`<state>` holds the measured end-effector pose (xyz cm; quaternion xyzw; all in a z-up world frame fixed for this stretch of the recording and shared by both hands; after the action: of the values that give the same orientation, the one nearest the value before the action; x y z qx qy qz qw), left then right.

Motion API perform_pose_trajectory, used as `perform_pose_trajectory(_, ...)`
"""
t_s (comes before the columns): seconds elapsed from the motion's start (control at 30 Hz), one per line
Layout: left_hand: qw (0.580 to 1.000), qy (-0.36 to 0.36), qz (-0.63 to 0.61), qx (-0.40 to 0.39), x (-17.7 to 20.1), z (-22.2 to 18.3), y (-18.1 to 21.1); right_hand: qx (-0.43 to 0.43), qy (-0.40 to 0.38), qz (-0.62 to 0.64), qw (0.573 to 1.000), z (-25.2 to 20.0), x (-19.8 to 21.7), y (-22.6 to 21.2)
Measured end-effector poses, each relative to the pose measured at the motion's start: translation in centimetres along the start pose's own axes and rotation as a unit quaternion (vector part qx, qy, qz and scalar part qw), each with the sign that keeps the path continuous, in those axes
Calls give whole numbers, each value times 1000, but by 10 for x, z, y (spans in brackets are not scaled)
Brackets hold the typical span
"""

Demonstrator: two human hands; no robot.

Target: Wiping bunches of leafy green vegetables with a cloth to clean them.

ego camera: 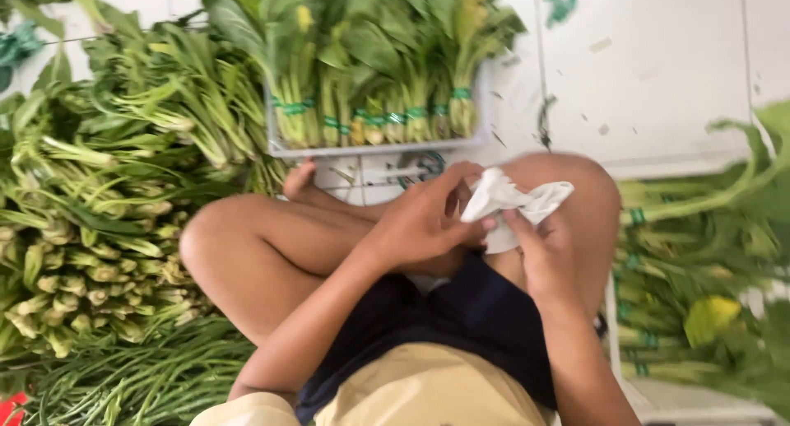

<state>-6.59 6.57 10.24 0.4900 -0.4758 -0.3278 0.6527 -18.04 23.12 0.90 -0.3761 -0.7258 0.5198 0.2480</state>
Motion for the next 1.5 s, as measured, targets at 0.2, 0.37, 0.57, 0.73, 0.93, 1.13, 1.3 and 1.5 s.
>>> perform_pose_trajectory(0.2,996,32,13,82,82,47,-89,123,-17,-295,947,80,-48,-70)
perform_pose_trajectory(0.37,984,121,112,65,105,70,-170,103,-65,-658,743,173,-88,-72)
perform_pose_trajectory(0.57,959,120,229,111,94,90,-206,97,-176,-788,581,210,-126,-11)
perform_pose_trajectory(0.73,964,111,210,118,96,85,-200,37,-242,-743,623,178,-161,-17)
perform_pose_trajectory(0.93,968,130,168,133,89,85,-211,-4,-160,-670,725,186,-164,-16)
perform_pose_trajectory(1.13,976,149,92,128,93,79,-204,53,-120,-675,726,196,-173,0)
perform_pose_trajectory(1.3,972,168,7,166,94,75,-204,-38,-115,-629,768,207,-162,4)
perform_pose_trajectory(1.5,965,185,-45,179,97,72,-197,-79,-107,-561,817,208,-150,9)
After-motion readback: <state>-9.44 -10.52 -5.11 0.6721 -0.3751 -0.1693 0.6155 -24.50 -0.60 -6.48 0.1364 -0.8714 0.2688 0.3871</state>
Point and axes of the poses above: each hand's wrist, its own z-axis towards the middle knuckle, its own x-axis out of the back of the hand, y = z × x, the point moved 6 cm from there along z, towards the middle knuckle, and after that the axes turned 5 degrees about -x, right-handed, at the moved point
